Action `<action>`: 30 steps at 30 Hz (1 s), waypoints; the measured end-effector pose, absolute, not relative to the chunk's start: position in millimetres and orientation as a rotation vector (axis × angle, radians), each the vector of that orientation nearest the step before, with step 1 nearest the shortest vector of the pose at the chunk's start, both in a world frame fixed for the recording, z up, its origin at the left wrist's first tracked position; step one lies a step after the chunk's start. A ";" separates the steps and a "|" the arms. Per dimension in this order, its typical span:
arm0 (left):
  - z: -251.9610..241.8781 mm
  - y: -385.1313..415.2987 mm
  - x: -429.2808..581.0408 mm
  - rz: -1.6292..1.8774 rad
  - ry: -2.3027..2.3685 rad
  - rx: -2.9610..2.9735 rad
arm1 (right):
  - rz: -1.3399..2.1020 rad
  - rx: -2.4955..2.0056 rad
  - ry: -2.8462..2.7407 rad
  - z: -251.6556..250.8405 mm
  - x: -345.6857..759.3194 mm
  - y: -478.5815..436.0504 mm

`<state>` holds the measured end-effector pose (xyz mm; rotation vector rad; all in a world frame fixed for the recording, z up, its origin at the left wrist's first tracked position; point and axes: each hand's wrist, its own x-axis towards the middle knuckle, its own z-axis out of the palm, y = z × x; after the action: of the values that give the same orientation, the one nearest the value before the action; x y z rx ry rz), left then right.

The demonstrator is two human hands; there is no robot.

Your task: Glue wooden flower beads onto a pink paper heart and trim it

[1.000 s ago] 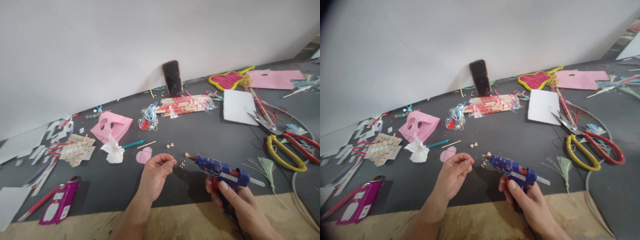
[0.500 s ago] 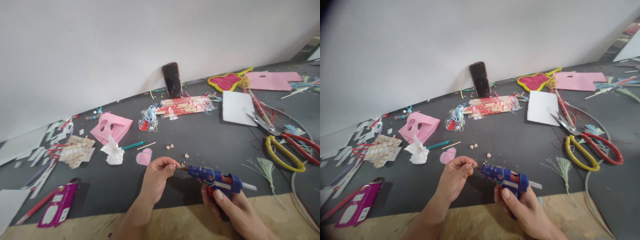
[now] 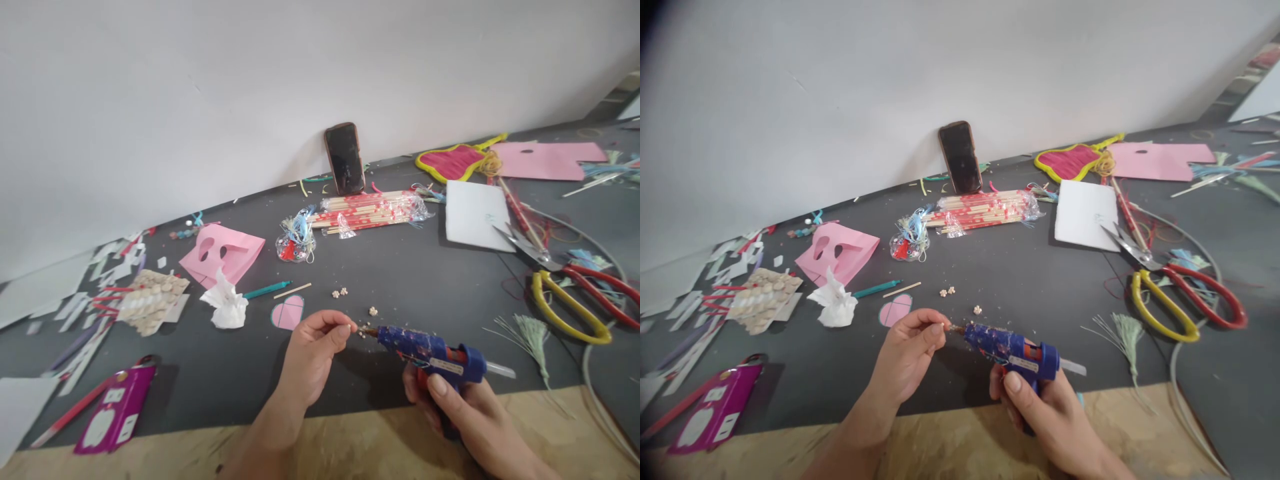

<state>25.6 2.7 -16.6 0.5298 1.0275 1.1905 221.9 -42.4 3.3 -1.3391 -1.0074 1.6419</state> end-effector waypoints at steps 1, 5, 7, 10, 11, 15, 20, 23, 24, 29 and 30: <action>-16.2 2.5 25.7 1.195 1.034 0.530 | 1.643 -1.339 -1.007 3.2 221.9 -42.4; -14.7 2.6 26.5 1.201 1.063 0.542 | 1.653 -1.342 -0.993 3.2 221.7 -42.5; -15.0 2.8 26.3 1.200 1.059 0.552 | 1.655 -1.346 -0.984 3.4 221.6 -42.5; -16.3 2.7 25.3 1.203 1.042 0.581 | 1.649 -1.342 -0.980 4.1 221.3 -42.6; -16.9 2.5 24.8 1.205 1.042 0.594 | 1.647 -1.338 -0.982 4.2 221.3 -42.6; -20.3 0.8 22.8 1.208 1.080 0.641 | 1.652 -1.334 -0.996 3.2 222.2 -43.4; -24.7 -1.0 21.4 1.174 1.136 0.722 | 1.670 -1.322 -0.995 -1.0 222.7 -44.8; -24.7 -1.2 21.7 1.162 1.156 0.775 | 1.670 -1.314 -1.000 -1.7 221.8 -44.6; -24.3 -1.2 21.9 1.162 1.155 0.788 | 1.668 -1.313 -1.007 -1.4 221.5 -44.3; -20.1 -2.2 22.5 1.177 1.169 0.842 | 1.658 -1.316 -1.109 1.1 220.7 -41.8; -19.1 -2.5 22.5 1.175 1.183 0.859 | 1.651 -1.321 -1.130 1.2 220.8 -41.5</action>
<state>22.5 -2.5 -19.1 0.8591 1.1827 1.1754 220.8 -41.5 1.2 -1.3205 -1.1299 1.6512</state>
